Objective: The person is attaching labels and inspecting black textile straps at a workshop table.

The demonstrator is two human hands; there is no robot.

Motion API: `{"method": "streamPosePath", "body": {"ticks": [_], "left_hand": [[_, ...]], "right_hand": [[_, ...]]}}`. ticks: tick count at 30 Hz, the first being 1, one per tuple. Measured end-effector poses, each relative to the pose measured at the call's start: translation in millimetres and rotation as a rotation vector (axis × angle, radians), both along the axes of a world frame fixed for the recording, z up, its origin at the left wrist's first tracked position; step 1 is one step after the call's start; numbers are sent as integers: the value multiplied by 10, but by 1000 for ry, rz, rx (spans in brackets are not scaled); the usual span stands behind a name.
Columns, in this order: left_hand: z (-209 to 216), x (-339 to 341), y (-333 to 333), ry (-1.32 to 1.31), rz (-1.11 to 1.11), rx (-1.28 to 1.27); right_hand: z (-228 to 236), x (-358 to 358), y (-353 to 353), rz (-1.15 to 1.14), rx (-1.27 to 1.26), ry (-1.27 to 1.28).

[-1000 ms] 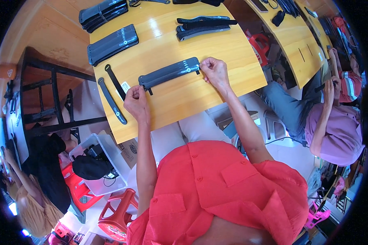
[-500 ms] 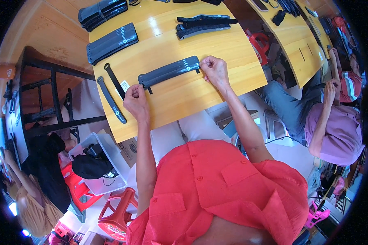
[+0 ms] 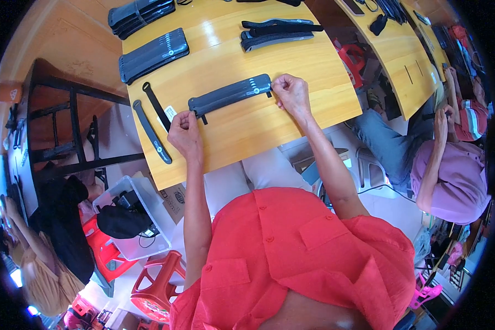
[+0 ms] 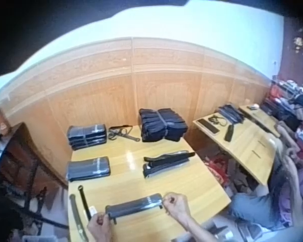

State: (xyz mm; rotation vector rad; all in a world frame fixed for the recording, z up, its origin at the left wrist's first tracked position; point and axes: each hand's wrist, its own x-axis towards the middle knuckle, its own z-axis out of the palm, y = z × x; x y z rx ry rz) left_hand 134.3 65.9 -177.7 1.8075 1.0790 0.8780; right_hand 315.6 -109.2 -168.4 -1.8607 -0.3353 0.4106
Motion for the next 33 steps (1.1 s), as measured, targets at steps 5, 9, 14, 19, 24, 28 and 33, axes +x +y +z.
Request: {"method": "streamPosePath", "body": {"ticks": [5,9,14,19,24,28,33], "left_hand": [[23,0,-5,33,11,-6],[23,-1,-3,24,11,-8],[7,1,-1,27,13,11],[16,20,-8,38,22,13],[22,30,-13,30,30,34],[43,38,-26,44,32,27],[63,35,-28,45,39,15]], "right_hand": [[-6,-1,10,1,7,-2],[-7,-2,11,2,-7,-8],[-18,0,11,3,-13,-37],[-11,1,8,-5,-11,-23],[-30,5,14,-4,21,3],[-6,2,6,0,8,-4],[20,-6,10,-1,-2,-2]]}}
